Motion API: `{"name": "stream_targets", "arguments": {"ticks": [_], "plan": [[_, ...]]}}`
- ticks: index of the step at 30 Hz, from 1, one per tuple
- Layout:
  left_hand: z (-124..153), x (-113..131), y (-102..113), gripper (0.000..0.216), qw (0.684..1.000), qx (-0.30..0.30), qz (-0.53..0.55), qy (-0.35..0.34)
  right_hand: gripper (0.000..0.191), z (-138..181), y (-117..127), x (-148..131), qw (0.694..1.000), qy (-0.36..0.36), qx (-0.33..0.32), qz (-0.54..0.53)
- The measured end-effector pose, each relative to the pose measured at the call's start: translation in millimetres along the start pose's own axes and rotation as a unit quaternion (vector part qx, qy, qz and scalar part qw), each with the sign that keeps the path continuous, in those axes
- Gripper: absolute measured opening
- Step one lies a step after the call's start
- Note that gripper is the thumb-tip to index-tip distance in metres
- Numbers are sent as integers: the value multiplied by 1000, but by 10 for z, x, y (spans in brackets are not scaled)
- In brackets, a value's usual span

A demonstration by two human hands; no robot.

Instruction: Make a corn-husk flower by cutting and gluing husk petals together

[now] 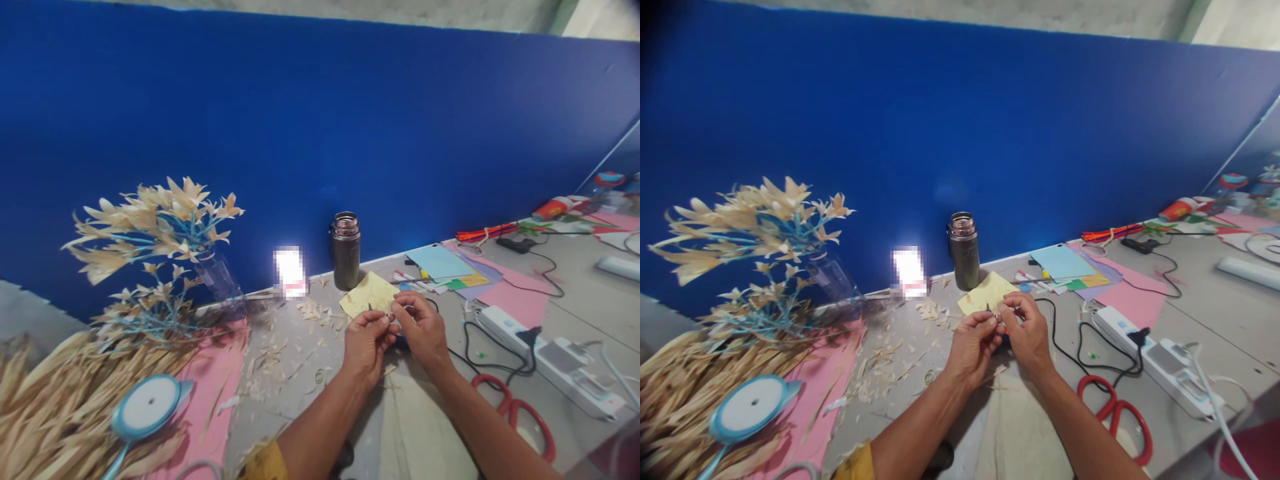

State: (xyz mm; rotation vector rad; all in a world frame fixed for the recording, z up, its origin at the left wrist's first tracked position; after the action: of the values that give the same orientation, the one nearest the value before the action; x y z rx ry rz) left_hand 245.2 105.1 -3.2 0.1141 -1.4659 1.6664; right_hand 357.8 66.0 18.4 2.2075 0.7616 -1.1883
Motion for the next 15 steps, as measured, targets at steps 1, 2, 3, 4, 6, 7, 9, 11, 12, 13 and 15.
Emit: {"name": "stream_targets", "arguments": {"ticks": [1, 2, 3, 4, 6, 7, 9, 11, 12, 13, 15], "plan": [[-1, 0, 0, 38, 1000, 2, 1, 1, 15, 2, 2, 6, 1000, -5, 0, -3], [-2, 1, 1, 36, 1000, 5, 2, 2, 15, 3, 4, 11, 1000, -9, -1, -6], [-2, 2, 2, 35, 1000, 10, 4, 4, 16, 4, 5, 16, 1000, -13, -1, -9], [-3, 3, 3, 33, 1000, 16, 7, 6, 16, 5, 6, 20, 1000, -17, -1, -12], [-4, 4, 5, 30, 999, 27, 14, 13, 17, 7, 4, 24, 1000, -21, 1, -18], [-4, 4, 6, 29, 999, 31, 18, 16, 17, 8, 1, 23, 1000, -22, 2, -21], [-5, 0, 7, 26, 999, 36, 24, 22, 18, 11, -10, 19, 999, -21, 1, -25], [-4, -9, 8, 24, 999, 37, 27, 26, 18, 13, -20, 13, 999, -20, -1, -26], [-3, -16, 8, 23, 999, 37, 30, 28, 18, 13, -23, 11, 1000, -20, -1, -24], [-2, -23, 7, 23, 998, 35, 32, 30, 19, 13, -25, 9, 1000, -22, -1, -21], [2, -36, 2, 21, 998, 30, 38, 34, 19, 11, -24, 8, 1000, -24, 2, -15]]}}
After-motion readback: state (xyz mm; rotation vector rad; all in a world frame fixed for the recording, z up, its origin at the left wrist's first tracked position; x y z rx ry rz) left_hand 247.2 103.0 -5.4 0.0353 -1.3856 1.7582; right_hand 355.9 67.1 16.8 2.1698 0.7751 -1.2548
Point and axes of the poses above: each hand's wrist, its own z-axis away from the middle knuckle, its own y-axis out of the back of the hand, x = y × z, the point moved 3 cm from there along -z, towards the middle knuckle, and after that the axes turned 2 degrees about z, right-handed, at the moved point
